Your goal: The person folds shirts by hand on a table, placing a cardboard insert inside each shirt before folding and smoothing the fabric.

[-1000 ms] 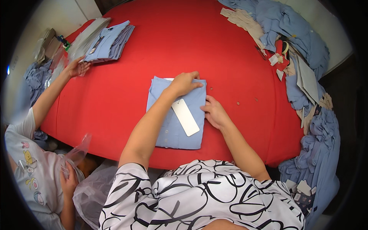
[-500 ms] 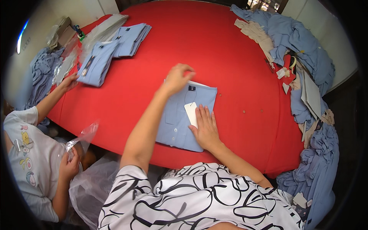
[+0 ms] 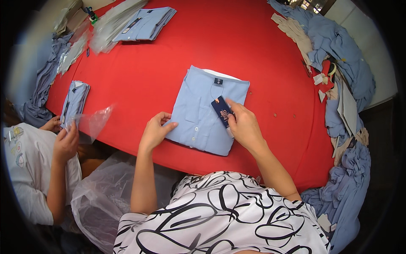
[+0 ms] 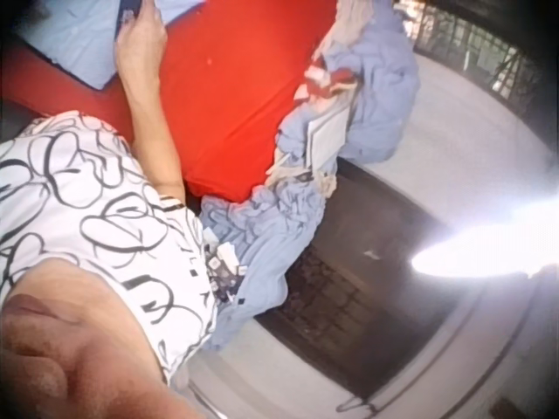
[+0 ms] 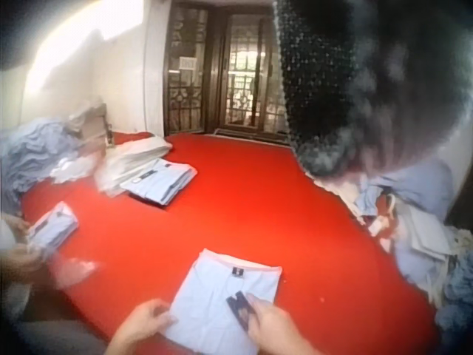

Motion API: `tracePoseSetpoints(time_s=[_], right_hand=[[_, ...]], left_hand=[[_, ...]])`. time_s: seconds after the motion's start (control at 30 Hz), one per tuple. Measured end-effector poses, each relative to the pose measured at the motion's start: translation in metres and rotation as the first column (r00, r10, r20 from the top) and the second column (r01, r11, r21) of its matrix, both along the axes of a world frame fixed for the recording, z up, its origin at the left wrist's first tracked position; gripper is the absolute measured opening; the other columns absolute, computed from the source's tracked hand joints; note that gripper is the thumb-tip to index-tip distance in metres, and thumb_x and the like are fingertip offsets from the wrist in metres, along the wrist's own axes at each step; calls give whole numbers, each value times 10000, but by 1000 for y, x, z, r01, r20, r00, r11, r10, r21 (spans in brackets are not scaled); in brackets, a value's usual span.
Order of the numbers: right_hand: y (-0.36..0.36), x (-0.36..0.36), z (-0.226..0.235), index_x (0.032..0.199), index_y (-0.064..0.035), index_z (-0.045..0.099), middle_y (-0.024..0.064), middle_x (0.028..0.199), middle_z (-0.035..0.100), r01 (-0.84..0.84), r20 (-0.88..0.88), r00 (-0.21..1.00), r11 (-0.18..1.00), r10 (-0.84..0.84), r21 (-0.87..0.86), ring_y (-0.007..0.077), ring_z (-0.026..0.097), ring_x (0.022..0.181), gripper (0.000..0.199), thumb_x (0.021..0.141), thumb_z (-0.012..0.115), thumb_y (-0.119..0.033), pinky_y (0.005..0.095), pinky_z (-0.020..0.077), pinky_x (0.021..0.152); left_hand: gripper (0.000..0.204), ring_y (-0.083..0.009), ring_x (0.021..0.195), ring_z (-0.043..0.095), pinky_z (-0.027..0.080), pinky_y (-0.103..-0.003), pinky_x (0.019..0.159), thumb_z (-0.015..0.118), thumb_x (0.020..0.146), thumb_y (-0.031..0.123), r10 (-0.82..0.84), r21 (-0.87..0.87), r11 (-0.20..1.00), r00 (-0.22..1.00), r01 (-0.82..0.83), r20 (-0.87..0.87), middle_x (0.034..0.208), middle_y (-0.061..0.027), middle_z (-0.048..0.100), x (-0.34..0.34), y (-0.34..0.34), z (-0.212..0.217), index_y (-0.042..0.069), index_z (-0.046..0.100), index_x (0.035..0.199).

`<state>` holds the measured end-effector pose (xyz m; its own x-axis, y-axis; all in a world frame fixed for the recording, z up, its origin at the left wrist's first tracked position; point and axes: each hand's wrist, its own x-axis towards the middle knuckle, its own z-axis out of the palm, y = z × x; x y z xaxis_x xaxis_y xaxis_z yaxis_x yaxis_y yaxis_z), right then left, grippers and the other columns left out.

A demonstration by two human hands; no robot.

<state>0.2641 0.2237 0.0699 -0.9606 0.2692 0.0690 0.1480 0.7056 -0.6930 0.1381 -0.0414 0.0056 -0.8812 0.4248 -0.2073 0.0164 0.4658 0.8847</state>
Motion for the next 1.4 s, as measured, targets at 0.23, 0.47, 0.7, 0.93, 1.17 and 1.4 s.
tracePoseSetpoints(time_s=[0.23, 0.47, 0.7, 0.93, 1.17, 1.4], right_hand=[[-20, -3, -12, 1373, -25, 515, 141, 869, 656, -64, 287, 951, 983, 113, -173, 203, 670, 767, 516, 885, 665, -104, 323, 529, 702], [77, -63, -43, 1269, -9, 581, 207, 1208, 618, 242, -336, 937, 877, -99, 415, 359, 589, 1053, 454, 857, 698, -161, 442, 455, 968], [125, -92, -65, 970, 17, 645, 195, 1054, 653, 113, 205, 974, 992, -101, -51, 292, 640, 925, 330, 754, 781, -191, 391, 497, 798], [91, -74, -21, 1234, -13, 539, 223, 1233, 577, 176, 236, 965, 953, -117, -248, 268, 581, 1109, 490, 797, 735, -121, 384, 477, 905], [93, -23, -22, 1559, -67, 254, 160, 1530, 308, -147, -108, 987, 405, 119, -902, 273, 361, 1401, 887, 808, 727, -60, 386, 308, 1141], [93, -38, -43, 1474, -8, 425, 118, 1505, 364, -74, 13, 986, 502, 167, -862, 235, 339, 1395, 685, 822, 636, -6, 346, 281, 1141]], left_hand=[[519, -258, 915, 650, 516, -360, 828, 810, 755, 235, 60, -118, 991, 998, -59, 2, 1006, -165, 673, 14, 13, 20, -41, 654, 1166], [563, -337, 987, 683, 523, -389, 872, 820, 760, 346, 20, -294, 954, 993, -54, -117, 1029, -228, 701, 20, 0, 23, -30, 658, 1147], [587, -353, 1044, 655, 517, -408, 886, 743, 780, 470, -166, -410, 896, 985, 169, 42, 1061, -245, 680, 0, 11, 25, -7, 652, 1111], [490, -284, 1138, 600, 477, -381, 974, 695, 863, 166, -212, 235, 963, 913, 133, 350, 1196, -207, 619, -63, 40, 20, 16, 500, 1286], [742, -276, 1367, 421, 369, -387, 1126, 613, 854, -7, -416, 506, 820, 886, 268, 206, 1516, -165, 386, -84, 58, 17, 103, 330, 1531], [652, -268, 1381, 402, 321, -388, 1162, 604, 857, -41, -349, 271, 916, 920, 295, 178, 1526, -130, 394, -105, 66, 31, 98, 443, 1474]])
